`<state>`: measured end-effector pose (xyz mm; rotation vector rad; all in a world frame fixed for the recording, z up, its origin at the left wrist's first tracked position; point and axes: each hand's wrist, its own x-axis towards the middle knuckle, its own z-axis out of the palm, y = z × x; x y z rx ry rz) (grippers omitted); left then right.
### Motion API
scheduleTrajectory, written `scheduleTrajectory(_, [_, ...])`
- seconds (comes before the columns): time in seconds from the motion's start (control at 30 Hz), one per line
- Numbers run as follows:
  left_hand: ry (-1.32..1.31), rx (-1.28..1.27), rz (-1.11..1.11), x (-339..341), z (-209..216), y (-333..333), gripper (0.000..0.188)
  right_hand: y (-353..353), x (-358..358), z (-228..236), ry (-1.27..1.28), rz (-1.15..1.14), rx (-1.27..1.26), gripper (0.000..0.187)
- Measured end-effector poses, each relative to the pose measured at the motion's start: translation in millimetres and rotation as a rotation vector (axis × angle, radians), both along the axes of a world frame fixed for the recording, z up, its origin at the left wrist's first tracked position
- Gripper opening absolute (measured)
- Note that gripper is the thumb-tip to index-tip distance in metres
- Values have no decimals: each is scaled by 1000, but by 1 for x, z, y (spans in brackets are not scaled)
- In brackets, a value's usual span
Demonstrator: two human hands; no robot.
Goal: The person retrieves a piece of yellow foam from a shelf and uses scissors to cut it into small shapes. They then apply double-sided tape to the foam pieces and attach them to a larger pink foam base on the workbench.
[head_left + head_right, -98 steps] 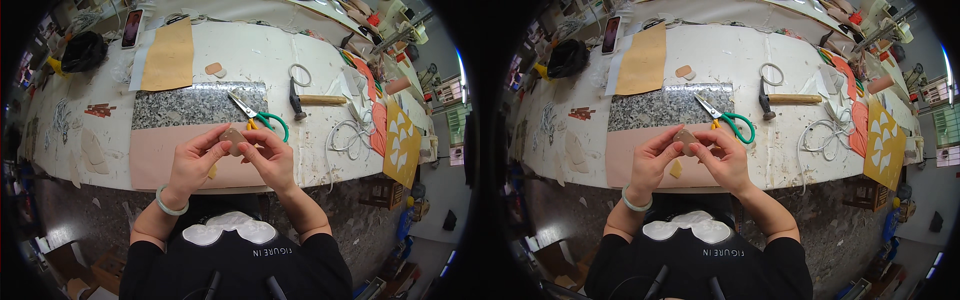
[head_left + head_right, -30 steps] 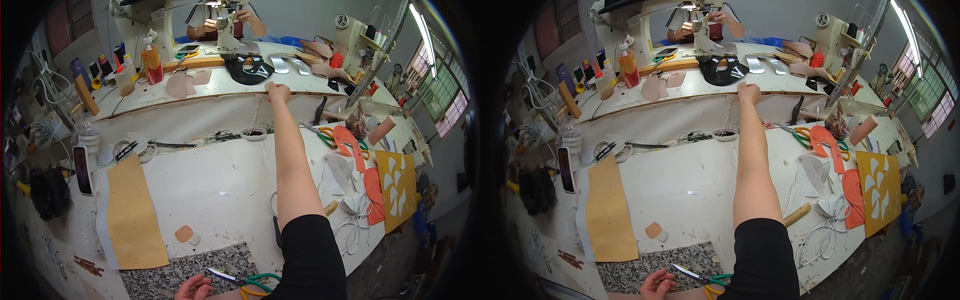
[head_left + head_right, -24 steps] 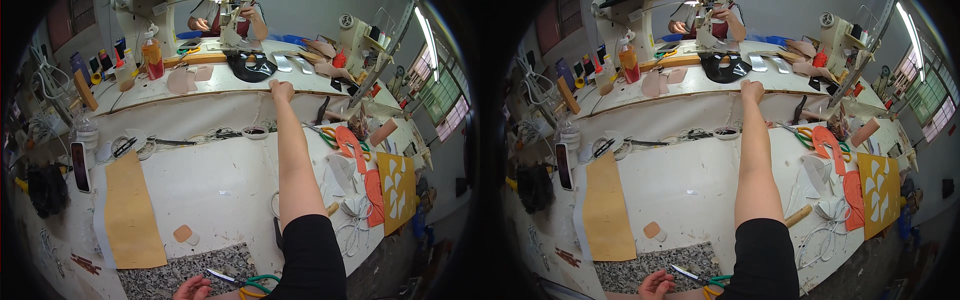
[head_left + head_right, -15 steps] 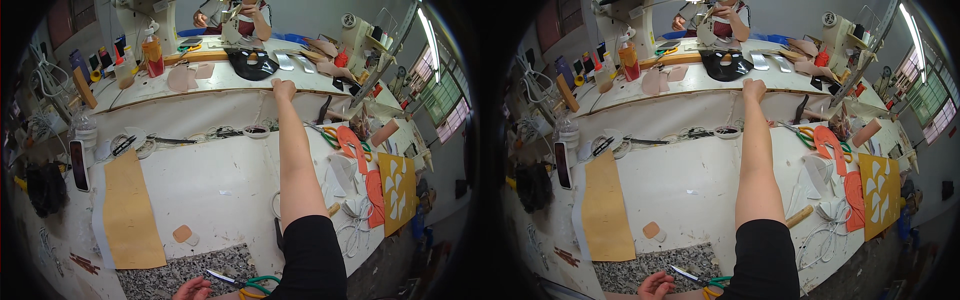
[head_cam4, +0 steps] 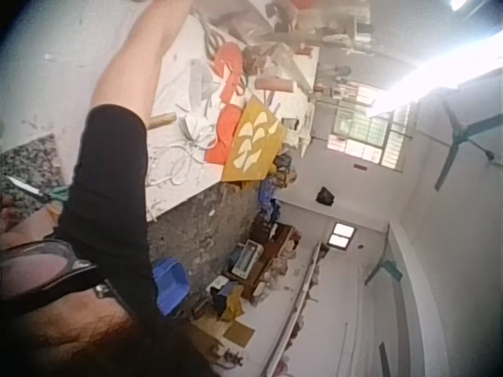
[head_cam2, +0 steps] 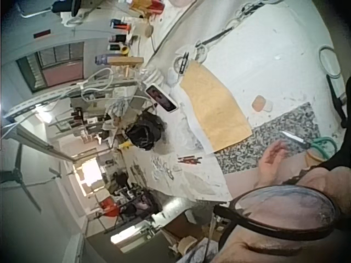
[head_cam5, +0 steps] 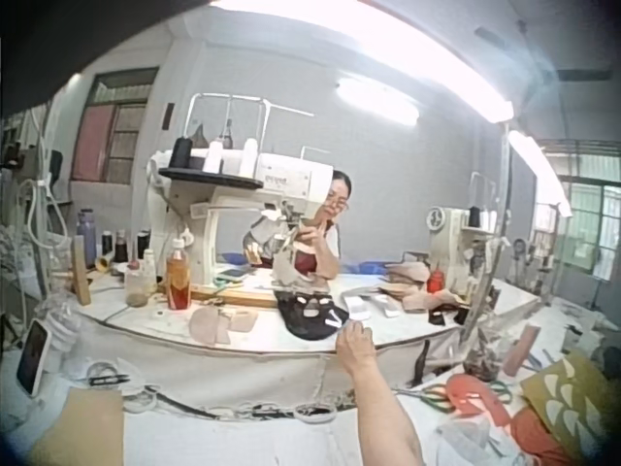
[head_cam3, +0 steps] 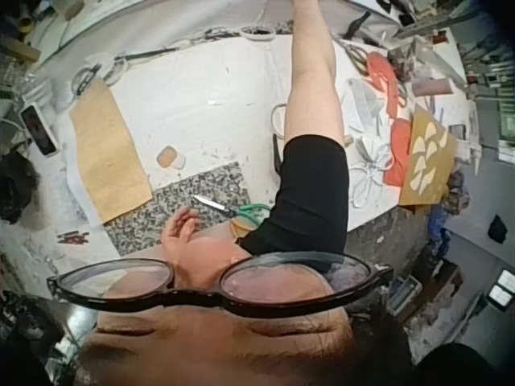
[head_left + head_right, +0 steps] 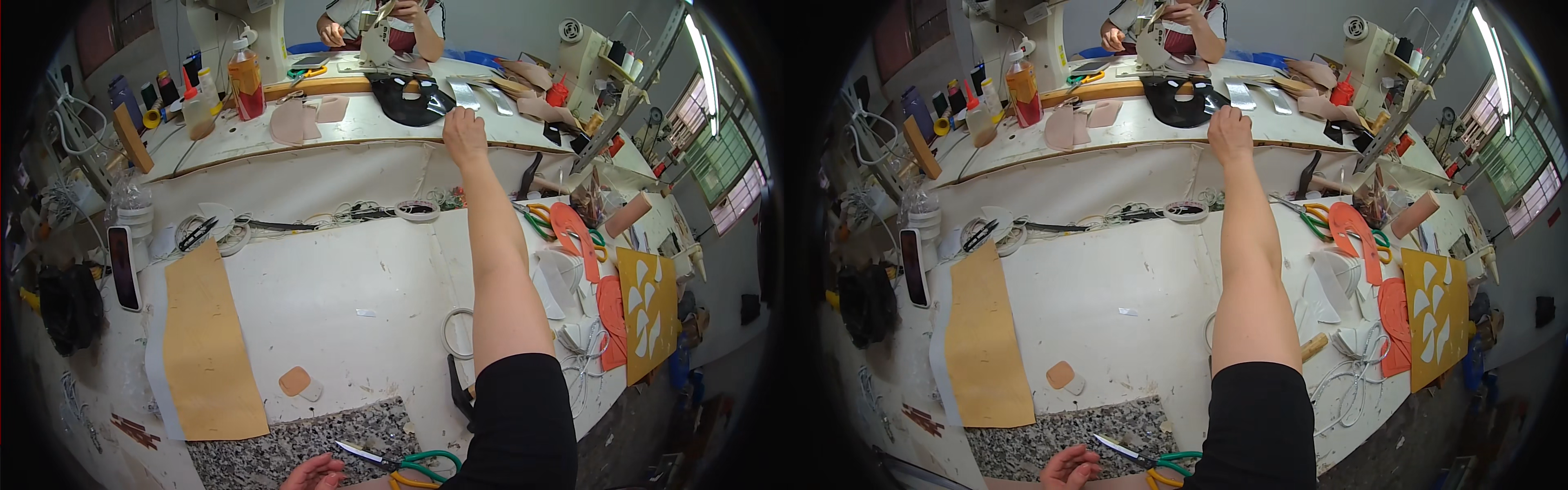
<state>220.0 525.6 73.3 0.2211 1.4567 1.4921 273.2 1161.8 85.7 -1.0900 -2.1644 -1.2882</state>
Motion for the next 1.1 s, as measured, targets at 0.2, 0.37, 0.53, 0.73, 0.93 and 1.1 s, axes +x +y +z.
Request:
scheduleTrajectory(0.2, [-42, 55, -7, -1, -7, -4, 33, -4, 7, 15, -7, 0, 26, 13])
scheduleTrajectory(0.37, [-48, 6, -24, -1, -4, -2, 34, 0, 14, 15, 224, -8, -51, 11])
scheduleTrajectory(0.53, [-54, 19, -24, -3, -3, -1, 34, 30, 32, 19, 1424, 24, -899, 23])
scheduleTrajectory(0.73, [-66, 12, 11, -1, -3, 1, 33, 10, 22, 7, 1943, 191, -1030, 30])
scheduleTrajectory(0.93, [-24, -26, 3, -1, -2, 0, 32, 16, 20, 5, 1895, 210, -1082, 32])
scheduleTrajectory(1.1, [-41, -38, -7, -1, 9, 3, 31, 12, 21, 6, 1863, 200, -1102, 30])
